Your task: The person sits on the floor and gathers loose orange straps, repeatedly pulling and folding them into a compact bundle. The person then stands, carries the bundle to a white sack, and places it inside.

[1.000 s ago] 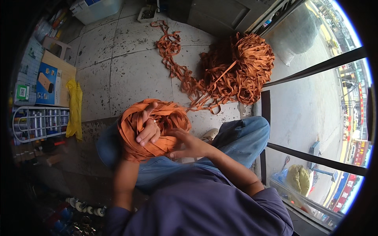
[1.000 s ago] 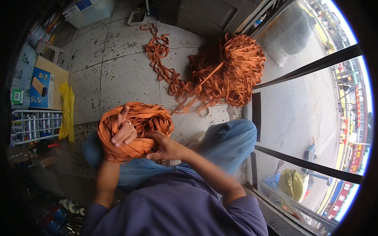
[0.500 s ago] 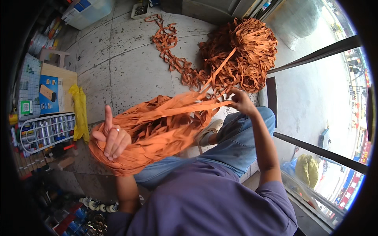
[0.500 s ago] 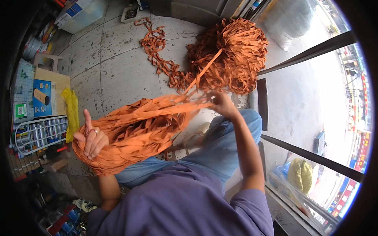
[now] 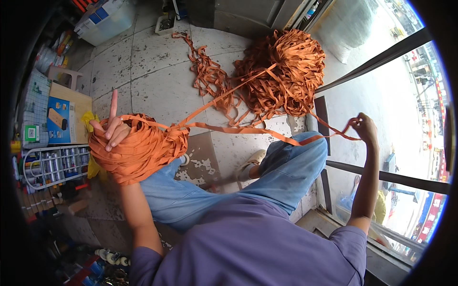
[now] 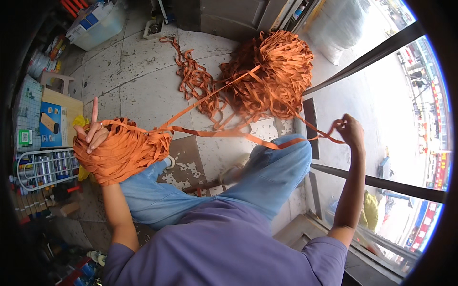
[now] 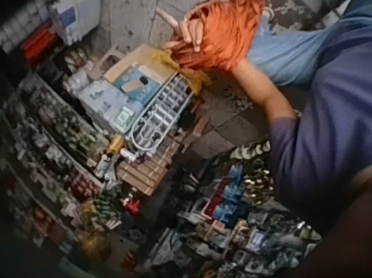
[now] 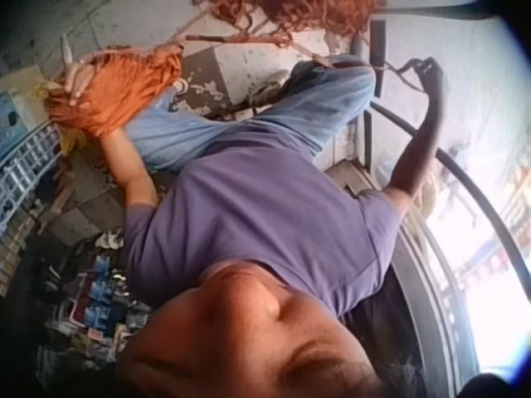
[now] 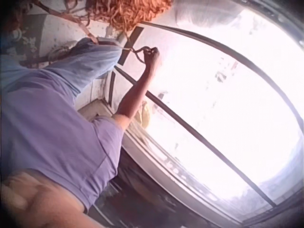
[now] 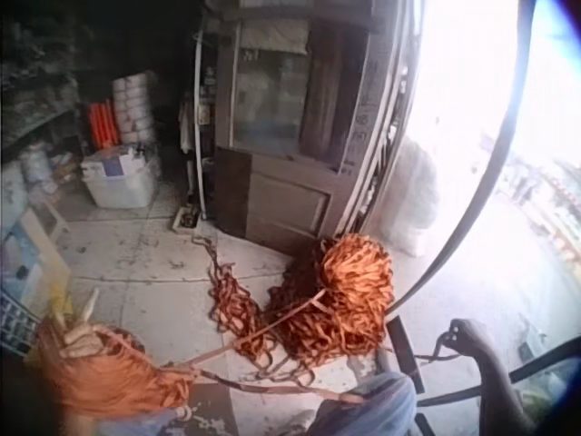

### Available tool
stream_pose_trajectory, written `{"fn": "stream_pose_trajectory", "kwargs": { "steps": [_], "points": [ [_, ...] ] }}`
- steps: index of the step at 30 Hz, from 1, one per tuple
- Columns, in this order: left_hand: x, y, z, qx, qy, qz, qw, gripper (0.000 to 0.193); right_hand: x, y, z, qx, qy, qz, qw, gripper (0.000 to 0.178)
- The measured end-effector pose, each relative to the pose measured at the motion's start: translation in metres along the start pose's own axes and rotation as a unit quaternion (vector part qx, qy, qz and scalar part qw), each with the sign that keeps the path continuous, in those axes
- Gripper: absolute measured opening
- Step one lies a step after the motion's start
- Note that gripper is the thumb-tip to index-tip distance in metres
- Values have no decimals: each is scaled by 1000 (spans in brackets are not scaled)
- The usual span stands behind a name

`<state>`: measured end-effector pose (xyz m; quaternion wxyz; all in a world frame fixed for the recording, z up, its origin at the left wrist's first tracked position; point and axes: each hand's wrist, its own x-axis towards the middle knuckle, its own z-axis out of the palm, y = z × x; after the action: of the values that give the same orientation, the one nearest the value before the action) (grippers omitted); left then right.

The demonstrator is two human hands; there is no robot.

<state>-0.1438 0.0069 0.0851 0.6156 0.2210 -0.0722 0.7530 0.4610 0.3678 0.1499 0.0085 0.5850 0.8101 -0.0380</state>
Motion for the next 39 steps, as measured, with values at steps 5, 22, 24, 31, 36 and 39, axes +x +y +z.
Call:
{"fn": "stream_pose_trajectory", "kwargs": {
  "steps": [5, 22, 24, 31, 36, 39],
  "points": [
    [5, -22, -12, 63, 9, -55, 996, 104, -42, -241, -12, 100, -367, -532, 757, 20],
    [7, -38, -17, 40, 82, 44, 995, 52, 44, -255, 98, 60, -187, -333, 922, 41],
    [-3, -23, -12, 1, 88, 155, 984, 44, 47, -120, 107, -113, -142, -243, 953, 34],
    [-20, 6, -11, 46, 70, 256, 963, 33, 21, 77, 75, -255, -55, 179, 948, 41],
    [-4, -12, -15, 138, 49, 62, 987, 44, 2, -196, 106, -61, -277, -397, 873, 21],
    [21, -59, 5, 202, 301, 10, 932, 49, -24, -367, 60, 98, -368, -506, 774, 24]
  ]
}}
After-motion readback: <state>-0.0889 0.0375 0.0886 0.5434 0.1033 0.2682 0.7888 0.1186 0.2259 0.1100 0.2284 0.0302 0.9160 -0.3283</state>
